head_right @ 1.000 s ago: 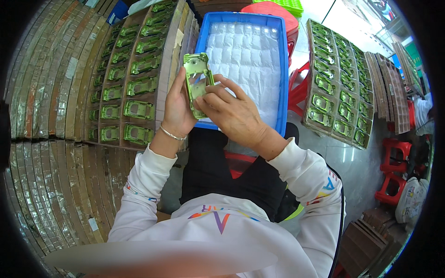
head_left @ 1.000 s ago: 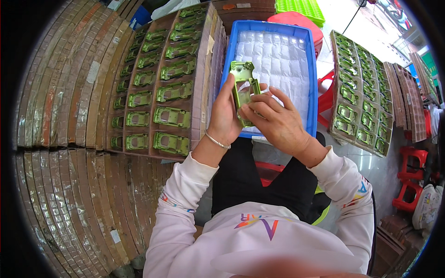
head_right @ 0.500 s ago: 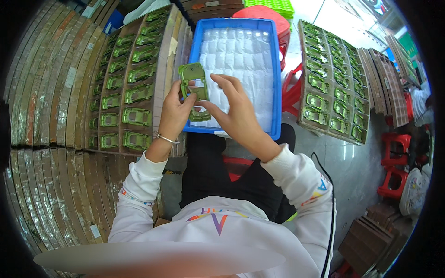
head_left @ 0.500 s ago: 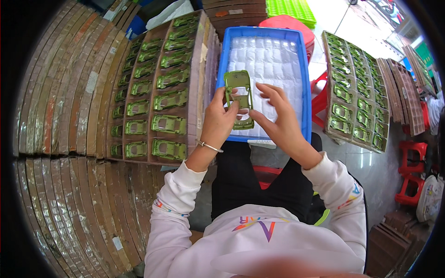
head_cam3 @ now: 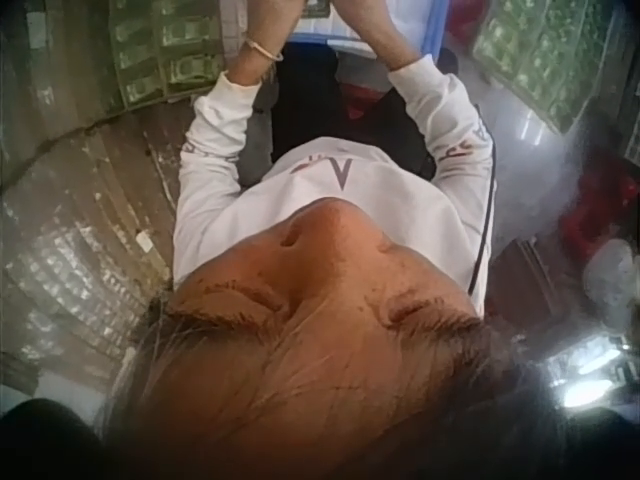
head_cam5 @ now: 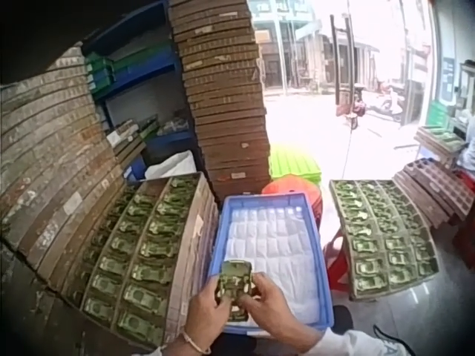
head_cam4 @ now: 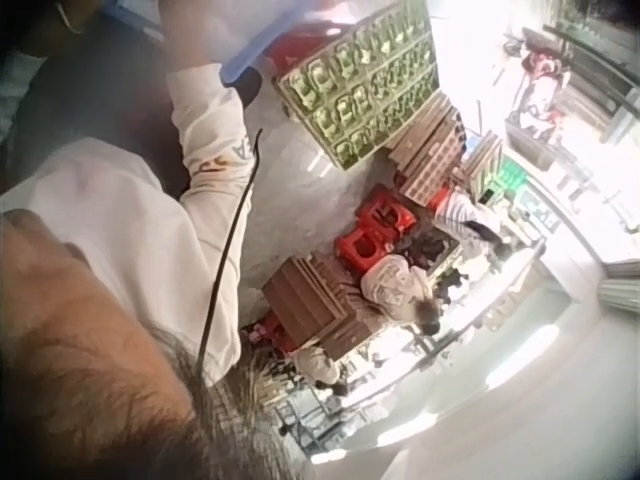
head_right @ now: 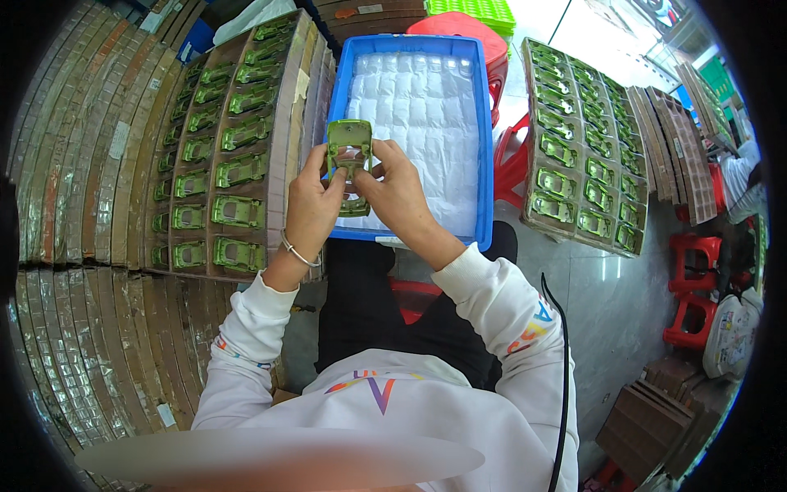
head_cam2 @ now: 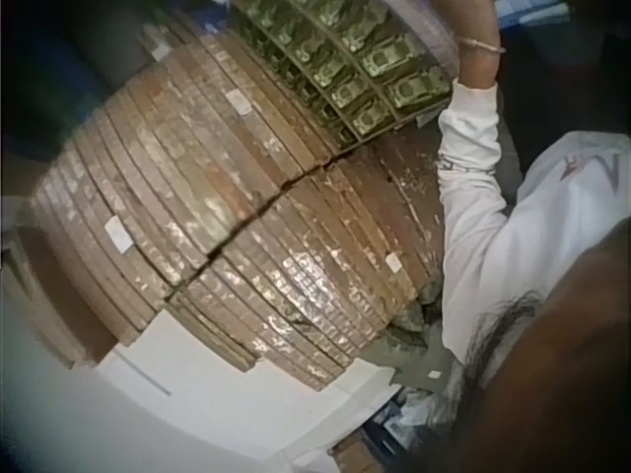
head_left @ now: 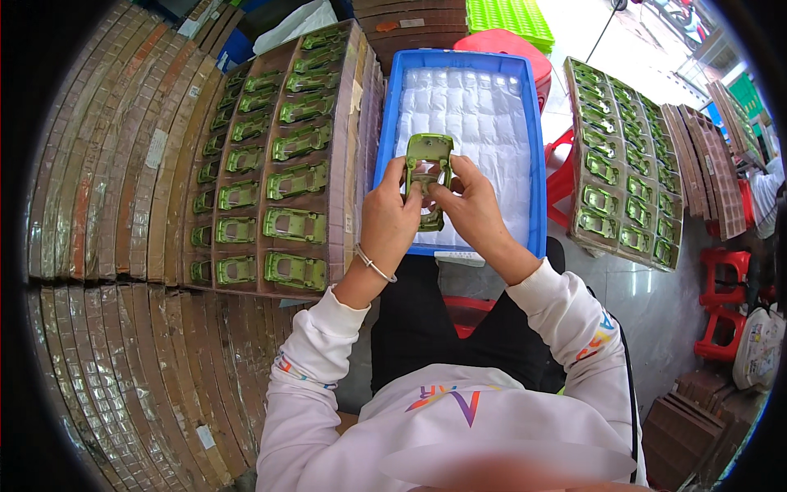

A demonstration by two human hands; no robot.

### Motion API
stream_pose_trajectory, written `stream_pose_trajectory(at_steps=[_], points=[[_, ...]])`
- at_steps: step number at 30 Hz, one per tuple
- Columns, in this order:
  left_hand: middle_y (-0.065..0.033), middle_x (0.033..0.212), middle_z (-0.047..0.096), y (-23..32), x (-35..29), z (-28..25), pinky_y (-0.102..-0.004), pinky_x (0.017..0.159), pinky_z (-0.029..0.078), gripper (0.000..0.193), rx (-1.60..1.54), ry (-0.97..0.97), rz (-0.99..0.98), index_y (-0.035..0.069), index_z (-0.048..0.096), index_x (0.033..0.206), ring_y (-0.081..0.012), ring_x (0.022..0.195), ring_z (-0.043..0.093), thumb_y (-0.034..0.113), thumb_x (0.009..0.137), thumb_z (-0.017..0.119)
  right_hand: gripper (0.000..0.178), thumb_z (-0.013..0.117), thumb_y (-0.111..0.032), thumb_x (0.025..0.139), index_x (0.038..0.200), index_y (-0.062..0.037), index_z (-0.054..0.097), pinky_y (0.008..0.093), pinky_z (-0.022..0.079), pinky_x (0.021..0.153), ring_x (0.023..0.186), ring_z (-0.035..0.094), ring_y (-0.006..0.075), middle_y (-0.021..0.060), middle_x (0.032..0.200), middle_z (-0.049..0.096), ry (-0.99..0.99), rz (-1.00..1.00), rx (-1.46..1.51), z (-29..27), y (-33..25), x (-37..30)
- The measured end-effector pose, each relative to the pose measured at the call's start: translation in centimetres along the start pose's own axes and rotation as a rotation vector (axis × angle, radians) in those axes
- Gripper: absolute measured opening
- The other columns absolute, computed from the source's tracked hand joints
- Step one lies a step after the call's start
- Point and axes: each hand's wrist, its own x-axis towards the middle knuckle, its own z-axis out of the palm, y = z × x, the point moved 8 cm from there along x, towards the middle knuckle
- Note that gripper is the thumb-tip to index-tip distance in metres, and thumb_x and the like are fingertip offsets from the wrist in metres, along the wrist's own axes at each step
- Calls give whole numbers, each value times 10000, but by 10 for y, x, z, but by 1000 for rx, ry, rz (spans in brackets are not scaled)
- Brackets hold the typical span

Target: The person assembles plastic toy car bodies by hand, inserting internal components into each body.

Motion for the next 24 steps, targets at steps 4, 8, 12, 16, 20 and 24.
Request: stream_pose_trajectory(at_steps=[4, 8, 12, 16, 20, 24], points=[[-191, 904, 670, -7, 1, 0, -351, 597, 534, 308, -23, -62, -99, 0, 504, 1190, -264, 735, 707, 43, 893, 574, 284, 628, -12, 844, 1127, 0, 598, 244, 490, 614, 732, 588, 82, 21, 962, 574, -26, 3, -138, 1, 4, 4], [-203, 875, 666, -16, 5, -1, -368, 602, 526, 322, 73, -66, -86, 0, 496, 1201, -302, 748, 703, 73, 896, 569, 274, 617, -17, 858, 1132, -5, 604, 242, 489, 601, 728, 591, 76, 23, 915, 630, -36, 110, -18, 6, 24, 9], [-214, 827, 659, -17, 8, -1, -386, 619, 509, 322, 121, -69, -95, -4, 514, 1189, -348, 746, 684, 114, 895, 572, 276, 610, -34, 849, 1123, 0, 621, 257, 496, 585, 698, 618, 96, 57, 881, 665, -41, 216, 110, 11, 32, 9], [-212, 825, 657, -25, 13, -1, -377, 630, 503, 316, 193, -82, -104, -15, 524, 1176, -319, 728, 674, 106, 889, 575, 284, 609, -43, 832, 1110, 2, 639, 268, 497, 570, 651, 636, 114, 72, 817, 680, -29, 253, 149, 16, 43, 14], [-196, 827, 657, -31, 12, -4, -364, 634, 504, 312, 131, -54, -71, -22, 527, 1169, -272, 724, 666, 91, 884, 579, 288, 616, -41, 821, 1104, 3, 639, 273, 497, 568, 641, 634, 118, 74, 773, 673, -43, 257, 200, 21, 50, 14], [-171, 829, 661, -26, 11, -5, -339, 631, 504, 289, 55, -44, -70, -30, 536, 1147, -228, 733, 667, 75, 882, 581, 290, 638, -48, 794, 1078, 13, 636, 290, 490, 559, 627, 626, 135, 93, 743, 662, -65, 171, 95, 19, 49, 19]])
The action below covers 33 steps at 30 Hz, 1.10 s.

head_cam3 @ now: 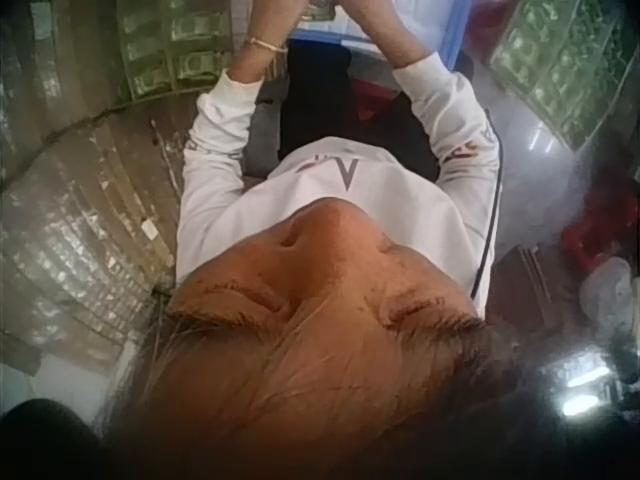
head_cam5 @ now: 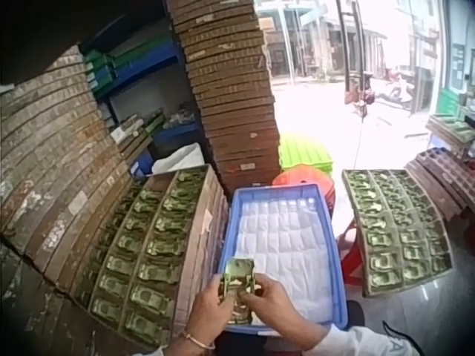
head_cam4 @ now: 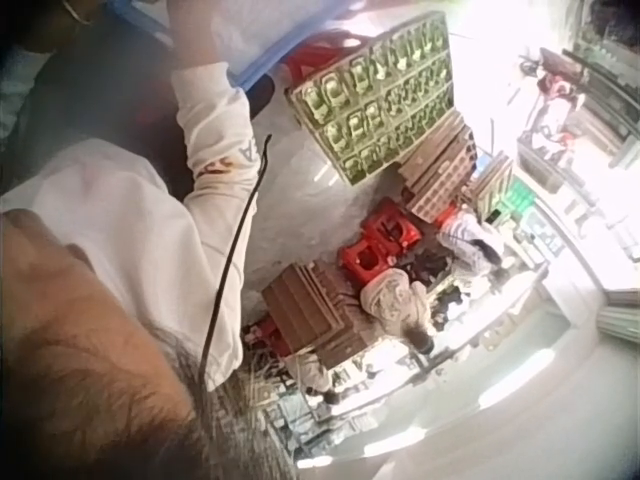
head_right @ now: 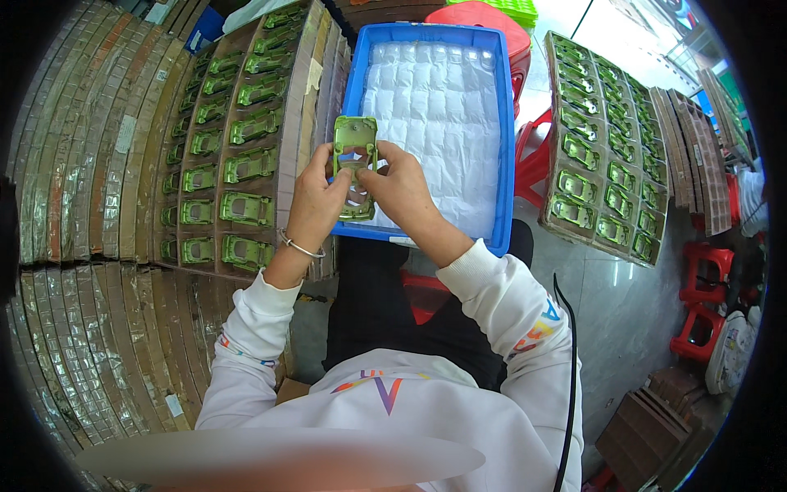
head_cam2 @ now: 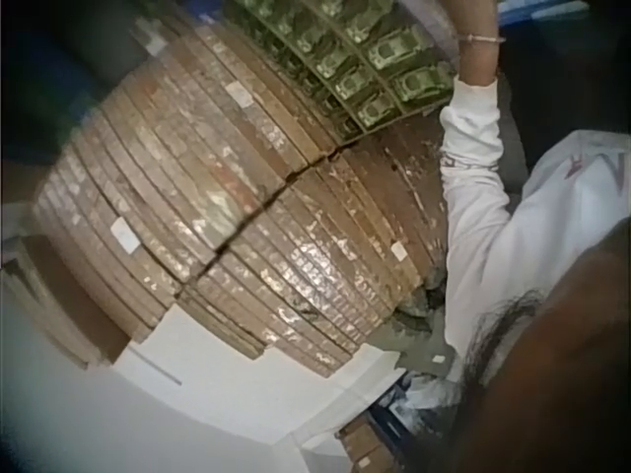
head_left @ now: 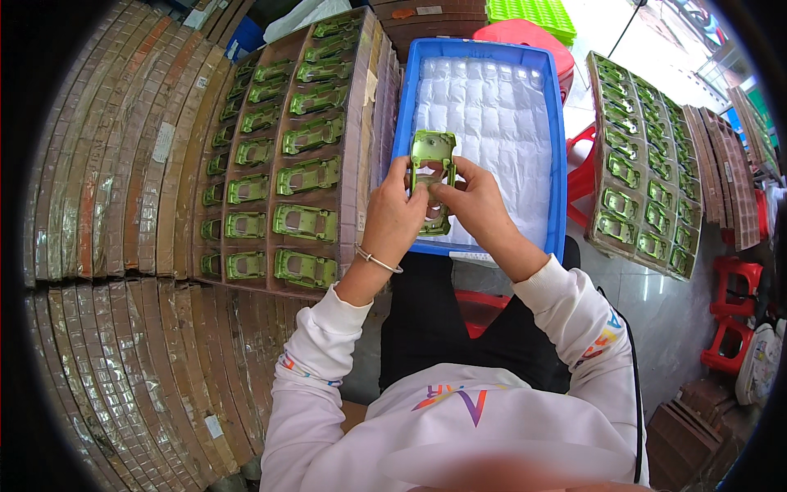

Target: The person assembles plastic toy car bodies by hand, inserting internal components into each body.

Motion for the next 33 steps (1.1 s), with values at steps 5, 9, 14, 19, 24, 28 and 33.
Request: stream_pose_trajectory(at_steps=[5, 9, 14, 19, 24, 28, 33], points=[[-144, 814, 662, -4, -2, 4, -331, 625, 503, 287, 4, -36, -50, -32, 532, 1150, -201, 711, 665, 77, 888, 577, 285, 648, -58, 782, 1057, 18, 637, 309, 479, 549, 605, 610, 142, 100, 729, 652, 29, 0, 77, 1, -6, -6], [-135, 802, 658, -2, -6, 3, -328, 607, 501, 299, -20, -34, -41, -34, 529, 1168, -179, 672, 657, 86, 897, 573, 279, 641, -37, 807, 1081, 18, 627, 284, 497, 590, 674, 615, 119, 76, 837, 651, 6, 43, -31, -2, -5, -10], [-125, 799, 657, -1, -8, 2, -310, 589, 499, 305, -20, -36, -7, -35, 527, 1178, -163, 647, 652, 82, 899, 568, 273, 642, -19, 834, 1102, 22, 617, 258, 513, 626, 743, 620, 94, 51, 937, 648, -27, 86, -59, 0, -7, -14], [-106, 812, 659, -2, -11, 5, -296, 574, 502, 297, -49, -81, -53, -27, 527, 1178, -144, 639, 656, 69, 898, 554, 294, 642, -13, 823, 1113, 29, 618, 259, 512, 636, 742, 620, 97, 67, 943, 653, -15, 65, -52, -2, -14, -21], [-102, 865, 662, -11, -13, 10, -281, 568, 509, 292, -130, -98, -70, -26, 517, 1183, -148, 638, 662, 39, 899, 541, 295, 639, -5, 814, 1106, 32, 621, 258, 511, 638, 741, 613, 97, 65, 943, 650, -12, 64, -56, -3, -14, -23], [-103, 921, 657, -10, -18, 12, -271, 566, 517, 293, -285, -147, -127, -29, 512, 1186, -151, 641, 665, 6, 896, 532, 297, 635, 5, 806, 1101, 34, 621, 254, 509, 639, 753, 606, 92, 56, 923, 648, -8, 34, -78, -3, -17, -26], [-106, 921, 657, -13, -17, 10, -274, 569, 520, 287, -197, -108, -65, -38, 515, 1177, -145, 664, 667, -4, 892, 536, 303, 634, 9, 802, 1104, 32, 619, 252, 511, 650, 762, 607, 90, 47, 899, 651, -16, 49, -62, -2, -19, -29]])
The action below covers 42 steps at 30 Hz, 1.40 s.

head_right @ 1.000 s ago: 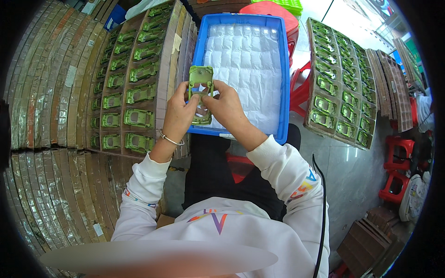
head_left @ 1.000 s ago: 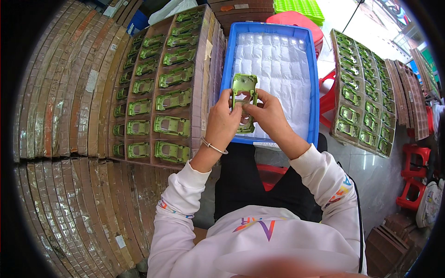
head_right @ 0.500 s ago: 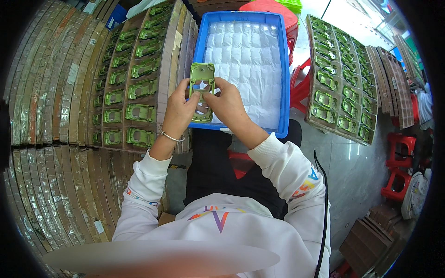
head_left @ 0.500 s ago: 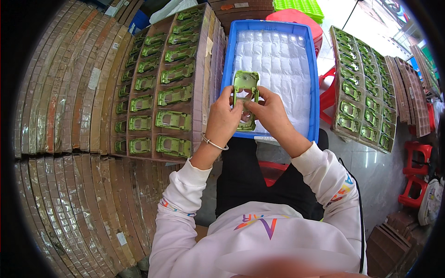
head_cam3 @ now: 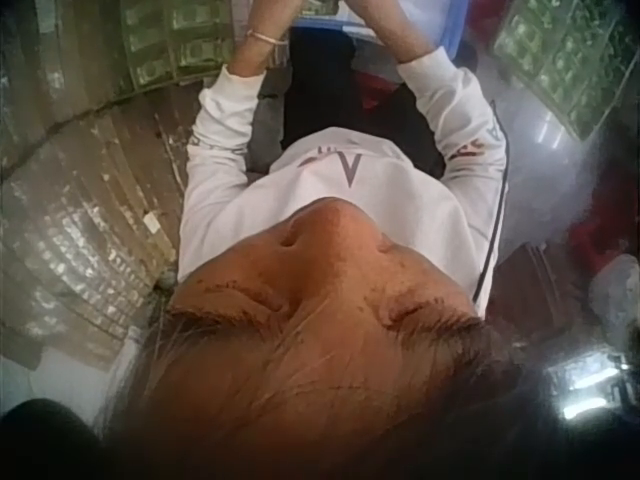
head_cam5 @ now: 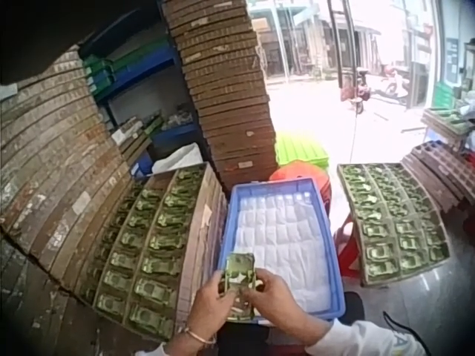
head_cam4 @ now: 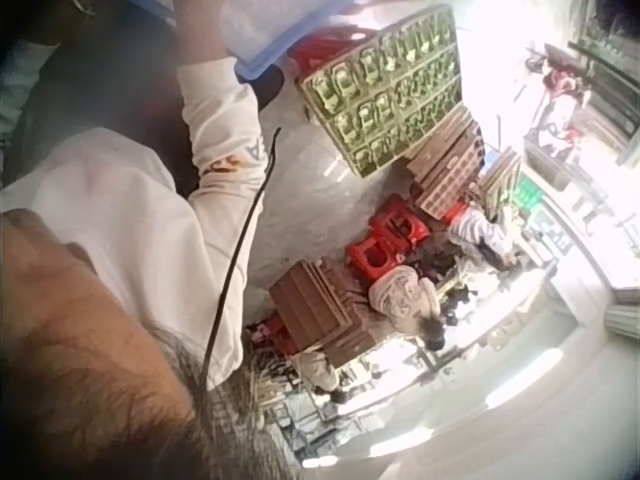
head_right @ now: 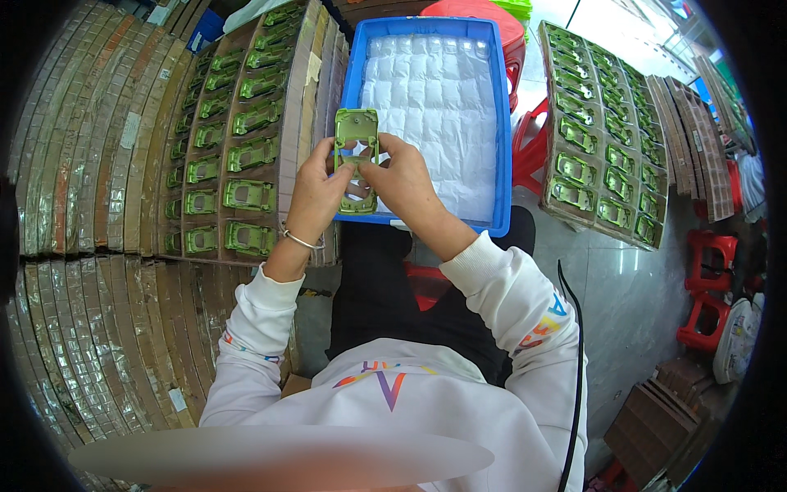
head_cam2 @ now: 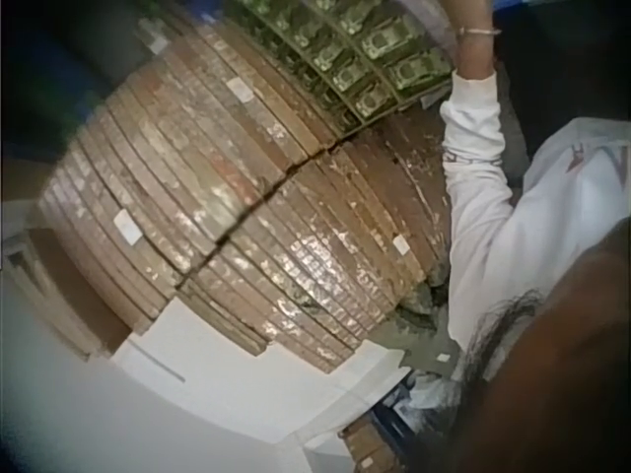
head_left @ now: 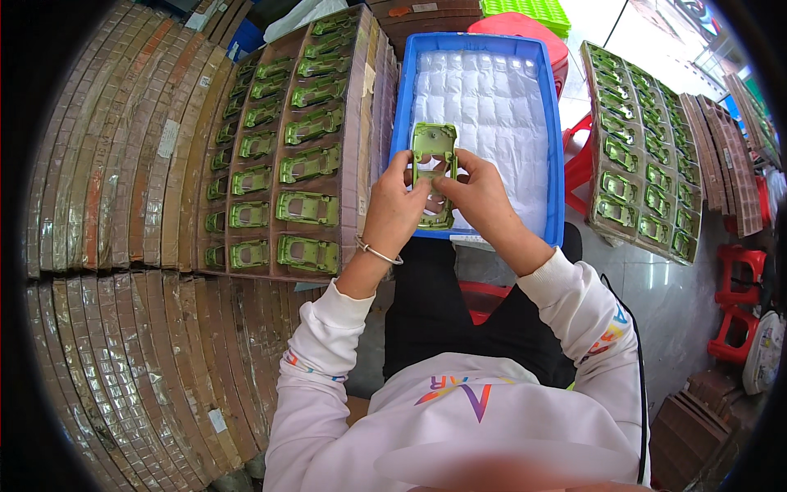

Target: The person assembles plastic toy car bodies by hand, inserting internal components into each body.

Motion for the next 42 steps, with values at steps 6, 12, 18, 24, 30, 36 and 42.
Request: stream_pose_trajectory(at_steps=[6, 12, 18, 24, 30, 36, 42], points=[[-104, 881, 664, 7, -5, 1, -278, 584, 525, 296, 85, 57, 4, -28, 524, 1171, -141, 697, 664, 0, 878, 553, 316, 635, 15, 807, 1121, 27, 613, 248, 512, 657, 766, 609, 88, 51, 901, 658, 2, 10, 33, 2, 8, 0], [-113, 901, 663, 5, -6, 0, -282, 600, 531, 315, 120, 49, 16, -25, 518, 1172, -150, 705, 665, 8, 863, 565, 308, 643, 3, 815, 1121, 23, 614, 242, 502, 646, 758, 609, 94, 53, 910, 658, -35, 35, 56, 3, 7, -2], [-78, 941, 653, 7, -7, 10, -280, 642, 539, 334, -376, -103, -244, 1, 515, 1182, -152, 756, 671, 43, 861, 594, 351, 658, -34, 826, 1168, 16, 597, 265, 491, 706, 824, 608, 118, 58, 993, 643, -98, 121, 63, -1, 8, -4], [-78, 982, 640, -5, -14, 6, -295, 628, 576, 340, -632, -101, -434, 41, 509, 1172, -172, 782, 688, 246, 914, 591, 543, 715, -138, 846, 1326, 12, 509, 287, 477, 796, 925, 606, 146, 90, 1185, 577, -102, 152, 219, -5, -7, -17], [-57, 1011, 643, -10, -13, 3, -264, 654, 551, 341, -648, -48, -389, 77, 526, 1162, -139, 767, 679, 317, 929, 592, 580, 731, -160, 847, 1356, -27, 490, 321, 474, 832, 999, 593, 166, 97, 1258, 539, -62, 12, 170, -12, -16, -27], [-65, 1015, 647, -2, -13, -1, -242, 603, 523, 361, -638, -31, -361, 62, 521, 1168, -128, 779, 667, 309, 921, 609, 417, 726, -116, 786, 1188, -102, 619, 400, 439, 959, 1135, 555, 281, 110, 1233, 563, -15, -550, -530, -14, -84, -57], [-52, 973, 640, -2, -12, -2, -231, 577, 510, 379, -596, 0, -315, 45, 512, 1180, -102, 748, 639, 301, 923, 620, 283, 700, -138, 779, 1059, -110, 681, 433, 358, 1027, 1128, 541, 249, 41, 1164, 621, -116, -811, -972, 9, -87, -71]])
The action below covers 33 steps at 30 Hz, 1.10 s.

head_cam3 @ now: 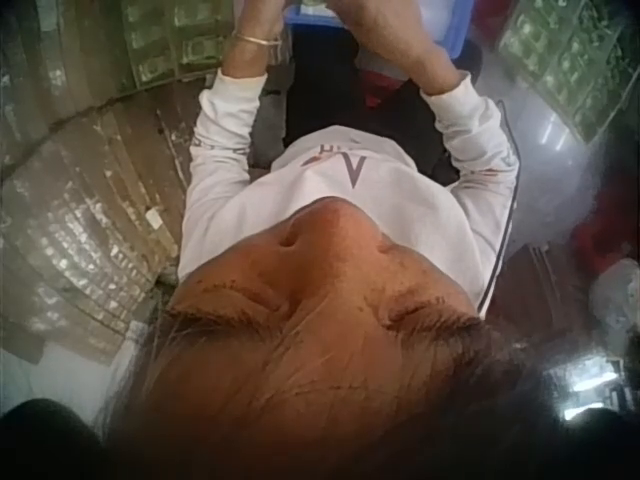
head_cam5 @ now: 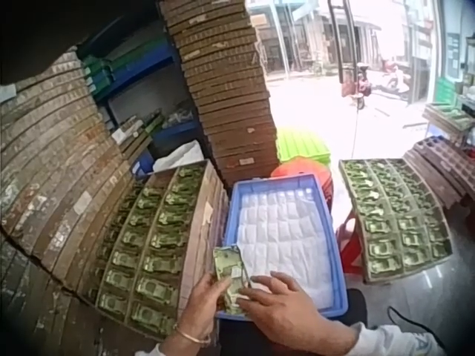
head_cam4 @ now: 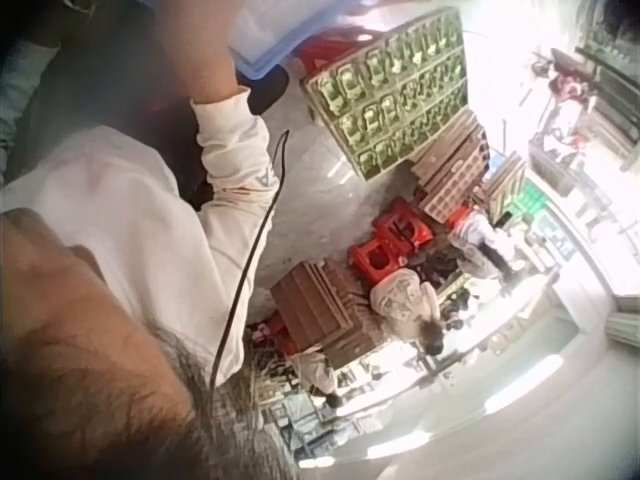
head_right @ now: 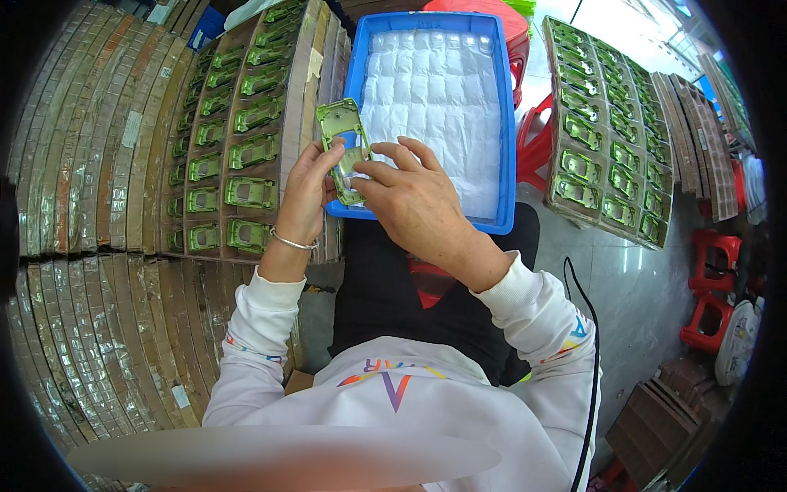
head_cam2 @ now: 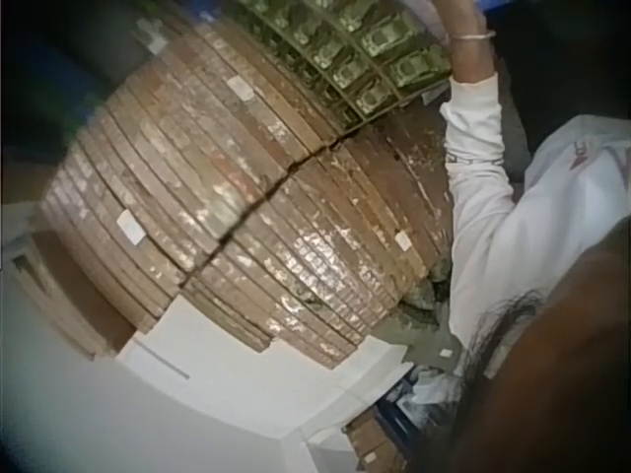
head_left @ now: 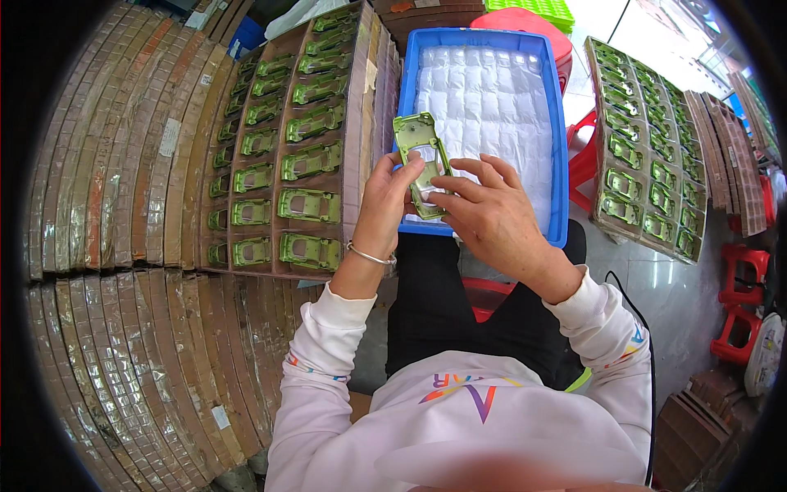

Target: The person assembles plastic toy car bodies by hand, inserting internal components into each body.

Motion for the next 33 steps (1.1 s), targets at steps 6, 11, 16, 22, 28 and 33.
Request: stream_pose_trajectory(at_steps=[6, 11, 16, 22, 28, 33], points=[[-39, 950, 636, 5, -7, 4, -223, 586, 502, 354, 14, 0, 41, 42, 523, 1171, -87, 743, 630, 288, 933, 613, 199, 663, -150, 821, 1009, -98, 700, 392, 399, 965, 1033, 580, 221, 34, 1114, 653, -44, -26, 41, -5, -4, 3], [-43, 943, 647, 6, -9, 7, -232, 593, 505, 324, -15, -14, -2, 41, 547, 1145, -106, 726, 644, 287, 940, 599, 229, 680, -177, 818, 1029, -88, 689, 377, 415, 933, 975, 598, 229, 46, 1143, 650, -56, -46, 17, -9, 1, 6], [-54, 913, 660, 5, -8, 12, -257, 600, 515, 306, -56, -84, -78, 53, 565, 1122, -162, 703, 676, 298, 941, 587, 256, 691, -197, 818, 1031, -58, 663, 380, 416, 932, 991, 598, 228, 49, 1164, 647, -52, -51, 54, -14, 6, 12], [-44, 910, 661, 2, -3, 6, -256, 605, 526, 274, -82, -46, -75, 64, 578, 1096, -146, 698, 675, 288, 940, 589, 163, 677, -196, 774, 899, -92, 675, 320, 428, 833, 903, 582, 176, -6, 970, 659, -28, -211, -151, -20, -5, 20], [-19, 973, 642, 4, -3, 7, -259, 664, 555, 249, -67, -76, -111, 50, 588, 1128, -112, 752, 664, 230, 957, 578, 77, 657, -186, 761, 813, -133, 678, 294, 418, 812, 869, 563, 153, -24, 871, 641, 5, -283, -125, -25, -9, 23], [-6, 961, 645, -4, 2, 7, -255, 668, 550, 245, -60, -89, -129, 62, 585, 1113, -109, 763, 664, 243, 948, 598, 57, 654, -171, 746, 763, -121, 673, 296, 417, 823, 867, 566, 155, -15, 822, 647, -49, -311, -182, -20, -8, 27]])
